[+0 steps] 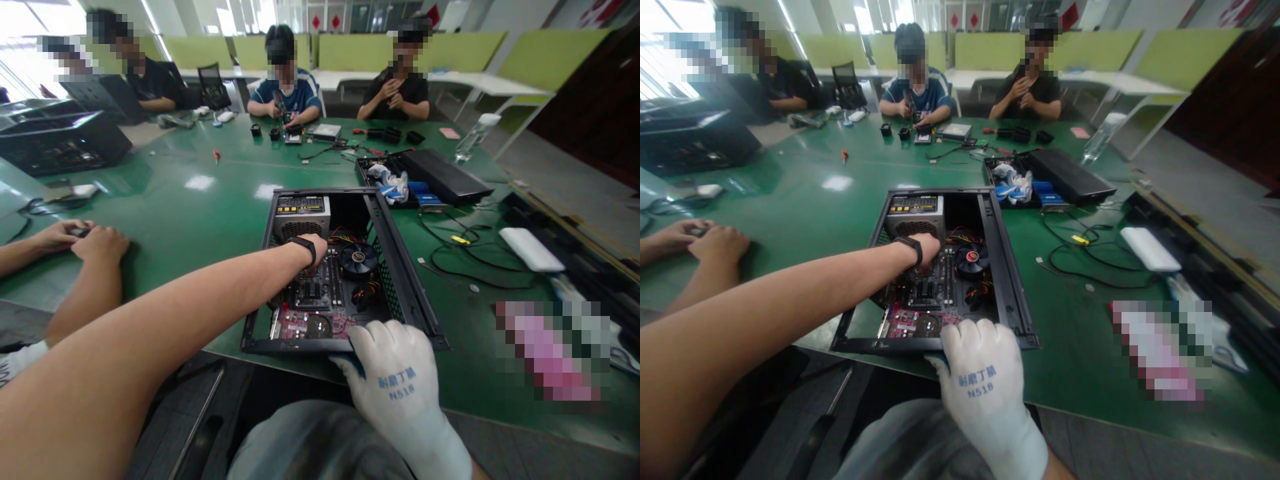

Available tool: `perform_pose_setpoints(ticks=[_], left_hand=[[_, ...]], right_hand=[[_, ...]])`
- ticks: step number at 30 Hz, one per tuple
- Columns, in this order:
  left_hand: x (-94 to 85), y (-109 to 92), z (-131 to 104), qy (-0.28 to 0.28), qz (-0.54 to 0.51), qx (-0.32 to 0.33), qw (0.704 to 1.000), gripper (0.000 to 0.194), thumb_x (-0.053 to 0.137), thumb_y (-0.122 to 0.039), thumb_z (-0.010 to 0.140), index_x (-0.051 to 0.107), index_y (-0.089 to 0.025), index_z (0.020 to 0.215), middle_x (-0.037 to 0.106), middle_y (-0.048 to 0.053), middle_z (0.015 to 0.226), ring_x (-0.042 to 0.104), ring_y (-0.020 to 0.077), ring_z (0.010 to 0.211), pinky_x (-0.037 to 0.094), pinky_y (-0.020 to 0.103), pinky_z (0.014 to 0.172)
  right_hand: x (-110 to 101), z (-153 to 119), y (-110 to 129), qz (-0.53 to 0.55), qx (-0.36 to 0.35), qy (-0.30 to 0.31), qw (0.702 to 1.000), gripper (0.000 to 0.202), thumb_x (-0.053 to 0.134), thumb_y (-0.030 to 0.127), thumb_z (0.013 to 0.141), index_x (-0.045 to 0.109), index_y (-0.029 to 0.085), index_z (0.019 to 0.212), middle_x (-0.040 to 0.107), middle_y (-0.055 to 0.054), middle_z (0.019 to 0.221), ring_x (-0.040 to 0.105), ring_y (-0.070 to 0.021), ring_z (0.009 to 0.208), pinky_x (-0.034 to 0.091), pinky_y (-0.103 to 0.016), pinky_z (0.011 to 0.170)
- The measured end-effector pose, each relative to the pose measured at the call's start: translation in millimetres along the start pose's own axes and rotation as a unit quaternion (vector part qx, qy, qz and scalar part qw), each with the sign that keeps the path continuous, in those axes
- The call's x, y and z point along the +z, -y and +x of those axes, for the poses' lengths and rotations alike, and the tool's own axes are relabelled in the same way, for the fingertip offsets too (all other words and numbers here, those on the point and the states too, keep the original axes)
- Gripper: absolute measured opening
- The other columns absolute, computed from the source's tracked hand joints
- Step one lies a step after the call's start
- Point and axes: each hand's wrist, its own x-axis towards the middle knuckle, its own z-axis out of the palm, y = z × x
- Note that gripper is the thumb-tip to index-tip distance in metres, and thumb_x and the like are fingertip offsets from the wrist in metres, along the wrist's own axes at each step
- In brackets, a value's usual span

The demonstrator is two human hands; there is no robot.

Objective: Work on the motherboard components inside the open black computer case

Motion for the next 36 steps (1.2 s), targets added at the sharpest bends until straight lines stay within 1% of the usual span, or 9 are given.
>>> perform_pose_setpoints(ticks=[6,11,15,20,24,26,29,32,36], left_hand=[[-1.6,0,-2,-0.006,-0.008,-0.001,1.0,0.065,0.089,-0.025,0.05,0.073,-0.008,0.111,0.071,0.022,0.109,0.069,0.0323,0.098,0.055,0.033,0.085],[-3.6,-1,-4,-0.003,-0.01,-0.002,1.0,0.067,0.09,-0.024,0.046,0.074,-0.007,0.109,0.071,0.023,0.11,0.069,0.0335,0.099,0.055,0.034,0.085],[-5.9,-3,-6,0.003,0.001,0.008,1.0,0.063,0.089,-0.022,0.046,0.075,-0.006,0.106,0.071,0.023,0.109,0.068,0.0344,0.099,0.055,0.035,0.086],[-2.4,-4,-4,0.003,0.011,0.031,0.999,0.054,0.088,-0.021,0.046,0.077,-0.008,0.098,0.074,0.019,0.101,0.068,0.0318,0.099,0.053,0.031,0.088],[-1.0,-2,-3,-0.005,0.017,0.028,0.999,0.053,0.088,-0.023,0.045,0.078,-0.01,0.096,0.074,0.017,0.099,0.068,0.0317,0.099,0.052,0.031,0.088],[-1.4,0,-5,-0.015,0.016,0.033,0.999,0.052,0.086,-0.029,0.049,0.077,-0.01,0.097,0.074,0.017,0.101,0.068,0.0318,0.099,0.052,0.031,0.086],[-2.6,5,-9,-0.04,0.003,0.048,0.998,0.05,0.08,-0.041,0.058,0.076,-0.012,0.098,0.074,0.015,0.104,0.068,0.0291,0.099,0.052,0.029,0.083],[-6.5,9,-17,-0.1,-0.038,0.045,0.993,0.05,0.07,-0.047,0.067,0.072,-0.013,0.103,0.073,0.014,0.105,0.068,0.0259,0.098,0.052,0.028,0.082],[-20.4,16,-31,-0.183,-0.101,0.024,0.978,0.044,0.059,-0.045,0.076,0.068,-0.014,0.105,0.072,0.012,0.101,0.068,0.0242,0.093,0.051,0.029,0.08]], right_hand=[[1,1,0,-0.006,0.0,0.001,1.0,0.025,0.072,0.044,0.073,0.057,0.026,0.08,0.053,-0.002,0.072,0.038,-0.0213,0.07,0.017,-0.035,0.065],[1,2,0,-0.009,-0.003,-0.006,1.0,0.027,0.073,0.045,0.073,0.055,0.025,0.077,0.052,-0.002,0.072,0.038,-0.0212,0.07,0.017,-0.036,0.066],[0,1,1,-0.012,-0.002,-0.006,1.0,0.028,0.072,0.045,0.073,0.054,0.025,0.076,0.052,-0.002,0.072,0.038,-0.0207,0.07,0.016,-0.035,0.065],[0,1,0,-0.009,-0.002,0.0,1.0,0.028,0.072,0.046,0.074,0.054,0.025,0.078,0.053,-0.002,0.072,0.037,-0.0206,0.07,0.016,-0.035,0.065],[-1,2,1,-0.007,-0.001,0.005,1.0,0.028,0.073,0.046,0.073,0.055,0.026,0.079,0.053,-0.002,0.073,0.038,-0.0215,0.071,0.017,-0.036,0.065],[-2,2,1,-0.007,0.001,0.004,1.0,0.027,0.073,0.045,0.073,0.054,0.026,0.078,0.053,-0.002,0.073,0.038,-0.0216,0.071,0.017,-0.036,0.065],[-3,1,2,-0.004,0.003,0.006,1.0,0.025,0.072,0.044,0.075,0.055,0.026,0.08,0.053,-0.002,0.074,0.039,-0.0216,0.071,0.018,-0.036,0.066],[-4,2,2,-0.001,0.01,0.013,1.0,0.024,0.071,0.044,0.077,0.057,0.026,0.083,0.053,-0.002,0.075,0.041,-0.022,0.073,0.018,-0.036,0.066],[-4,14,-4,-0.019,0.01,0.019,1.0,0.024,0.065,0.048,0.082,0.057,0.025,0.083,0.055,-0.003,0.077,0.043,-0.0224,0.075,0.018,-0.036,0.067]])
